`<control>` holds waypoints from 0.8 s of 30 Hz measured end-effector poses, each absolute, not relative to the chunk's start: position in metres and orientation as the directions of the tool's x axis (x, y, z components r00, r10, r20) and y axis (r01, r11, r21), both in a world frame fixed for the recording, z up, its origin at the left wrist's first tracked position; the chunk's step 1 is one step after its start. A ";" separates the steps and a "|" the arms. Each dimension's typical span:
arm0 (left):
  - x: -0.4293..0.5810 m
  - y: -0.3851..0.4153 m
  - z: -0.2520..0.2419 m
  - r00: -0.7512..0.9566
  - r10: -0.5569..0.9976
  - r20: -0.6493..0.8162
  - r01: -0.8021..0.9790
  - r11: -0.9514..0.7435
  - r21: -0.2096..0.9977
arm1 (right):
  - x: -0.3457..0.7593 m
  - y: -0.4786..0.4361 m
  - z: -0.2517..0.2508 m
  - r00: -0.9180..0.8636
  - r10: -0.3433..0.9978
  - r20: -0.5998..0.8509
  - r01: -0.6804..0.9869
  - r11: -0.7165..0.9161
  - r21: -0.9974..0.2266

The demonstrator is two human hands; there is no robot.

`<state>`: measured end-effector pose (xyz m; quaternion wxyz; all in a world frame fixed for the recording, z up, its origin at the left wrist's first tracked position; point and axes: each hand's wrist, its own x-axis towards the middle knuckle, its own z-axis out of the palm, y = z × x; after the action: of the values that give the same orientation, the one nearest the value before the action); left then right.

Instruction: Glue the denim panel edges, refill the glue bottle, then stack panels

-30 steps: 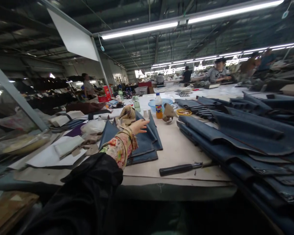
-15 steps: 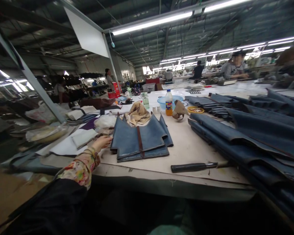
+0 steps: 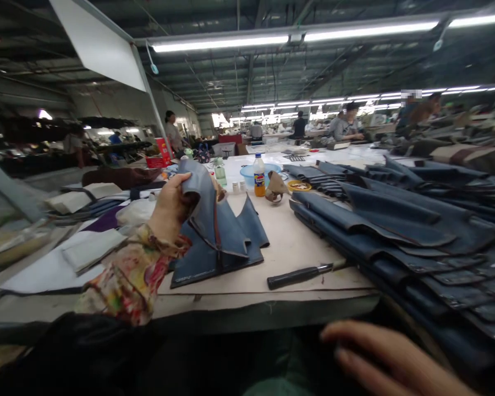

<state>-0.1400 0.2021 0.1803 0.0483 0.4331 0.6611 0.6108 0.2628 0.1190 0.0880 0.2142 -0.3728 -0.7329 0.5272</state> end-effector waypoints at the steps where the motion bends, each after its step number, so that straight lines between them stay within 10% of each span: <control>1: -0.119 0.203 0.186 -0.584 0.665 0.465 0.449 -0.212 0.868 | 0.263 0.134 0.114 -0.572 0.820 0.002 0.374 0.263 -0.890; 6: -0.018 0.191 0.181 -0.390 0.826 0.406 -0.129 -0.486 0.865 | 0.239 0.189 0.246 -0.622 0.739 0.257 0.543 0.644 -0.539; 14: 0.009 0.172 0.168 -0.116 0.730 0.674 0.444 -0.568 0.692 | 0.161 0.183 0.253 -0.795 0.541 0.275 0.598 0.774 0.206; 20: -0.005 0.164 0.164 -0.162 0.796 0.584 0.153 -0.564 0.811 | 0.137 0.221 0.237 -0.774 0.458 0.438 0.600 0.753 0.272; 24: -0.009 0.149 0.124 -0.017 0.972 0.233 -0.169 -0.232 0.958 | 0.125 0.234 0.270 -0.730 0.463 0.503 0.628 0.745 0.226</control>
<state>-0.0094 0.1489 0.1238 0.4792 0.5117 0.3928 0.5952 0.1249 0.2341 0.2701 0.2125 -0.2999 -0.9094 -0.1944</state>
